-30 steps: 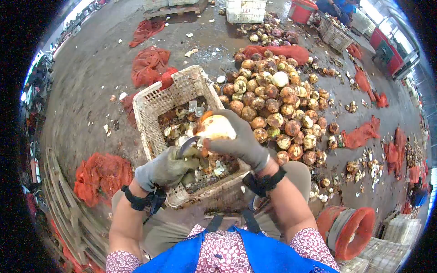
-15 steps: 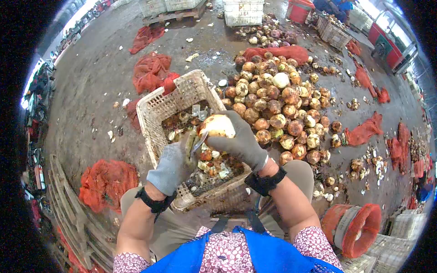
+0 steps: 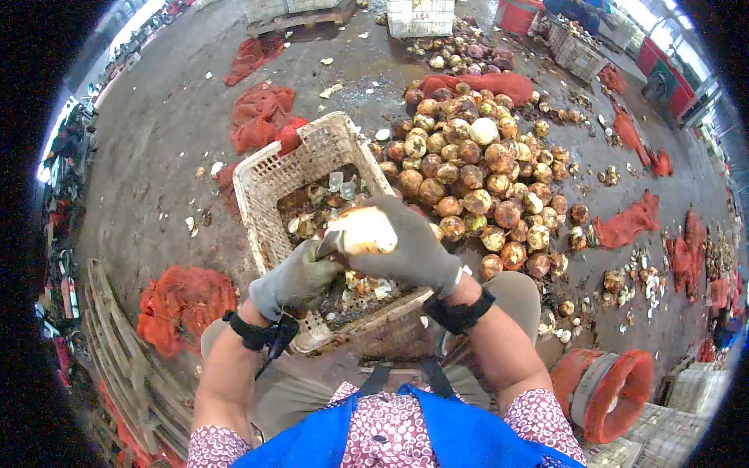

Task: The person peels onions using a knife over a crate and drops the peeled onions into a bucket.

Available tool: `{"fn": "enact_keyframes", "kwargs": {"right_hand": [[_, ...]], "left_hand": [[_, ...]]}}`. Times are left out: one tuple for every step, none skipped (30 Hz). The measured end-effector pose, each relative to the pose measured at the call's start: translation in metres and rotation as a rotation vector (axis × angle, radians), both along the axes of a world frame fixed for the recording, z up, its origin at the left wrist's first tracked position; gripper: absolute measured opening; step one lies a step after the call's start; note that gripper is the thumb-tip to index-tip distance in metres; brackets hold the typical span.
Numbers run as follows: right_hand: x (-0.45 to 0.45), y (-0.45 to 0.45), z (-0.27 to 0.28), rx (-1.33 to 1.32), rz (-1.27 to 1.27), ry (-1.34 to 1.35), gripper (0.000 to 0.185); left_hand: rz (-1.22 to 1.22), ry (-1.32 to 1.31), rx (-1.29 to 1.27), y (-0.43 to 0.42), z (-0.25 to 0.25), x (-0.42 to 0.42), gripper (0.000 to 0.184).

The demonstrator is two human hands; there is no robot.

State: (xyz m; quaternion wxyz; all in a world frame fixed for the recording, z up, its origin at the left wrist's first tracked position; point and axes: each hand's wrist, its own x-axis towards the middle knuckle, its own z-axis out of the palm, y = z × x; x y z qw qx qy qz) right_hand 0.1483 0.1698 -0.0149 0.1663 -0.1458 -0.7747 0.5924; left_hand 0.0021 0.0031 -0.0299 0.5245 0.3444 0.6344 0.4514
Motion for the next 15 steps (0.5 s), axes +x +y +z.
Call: {"fn": "enact_keyframes", "kwargs": {"right_hand": [[0.002,0.004,0.002,-0.09,0.146,-0.001,0.074],[0.003,0.005,0.0,-0.091,0.139,-0.001,0.074],[0.004,0.007,-0.004,-0.126,0.153,-0.033,0.074],[0.004,0.008,-0.007,-0.16,0.168,-0.064,0.073],[0.004,0.008,-0.009,-0.322,0.13,-0.067,0.067],[0.001,0.009,-0.009,-0.318,0.127,-0.063,0.067],[-0.001,0.01,-0.008,-0.415,0.046,-0.09,0.063],[-0.002,0.011,-0.007,-0.512,-0.038,-0.115,0.059],[-0.002,0.009,0.002,-0.527,-0.042,-0.043,0.054],[-0.002,0.008,0.0,-0.525,-0.046,-0.038,0.054],[-0.003,0.007,-0.004,-0.495,-0.012,-0.058,0.055],[-0.005,0.006,-0.006,-0.466,0.026,-0.081,0.056],[-0.006,-0.001,0.01,-0.407,0.088,-0.133,0.062],[-0.007,-0.001,0.006,-0.408,0.097,-0.136,0.062],[-0.009,-0.001,0.003,-0.424,0.157,-0.085,0.064]], "left_hand": [[0.038,-0.258,0.034,-0.007,0.007,0.005,0.033],[0.032,-0.258,0.032,-0.007,0.011,0.009,0.033],[0.05,-0.276,0.029,-0.006,0.015,0.013,0.028],[0.069,-0.293,0.026,-0.004,0.019,0.015,0.023],[-0.013,-0.116,-0.093,-0.005,0.025,0.009,0.021],[-0.016,-0.112,-0.09,-0.004,0.034,0.008,0.021],[0.026,0.019,-0.088,-0.004,0.043,0.008,0.024],[0.065,0.152,-0.085,-0.003,0.048,0.007,0.029],[0.056,0.158,-0.082,0.0,0.047,0.006,0.029],[0.148,0.214,0.073,0.004,0.04,0.006,0.03],[0.245,0.267,0.23,0.009,0.029,0.007,0.032],[0.347,0.318,0.385,0.011,0.015,0.005,0.034],[0.269,0.422,0.441,0.015,0.003,0.001,0.036],[0.278,0.422,0.437,0.008,-0.005,-0.001,0.036],[0.227,0.345,0.341,0.004,0.005,0.001,0.035]]}}
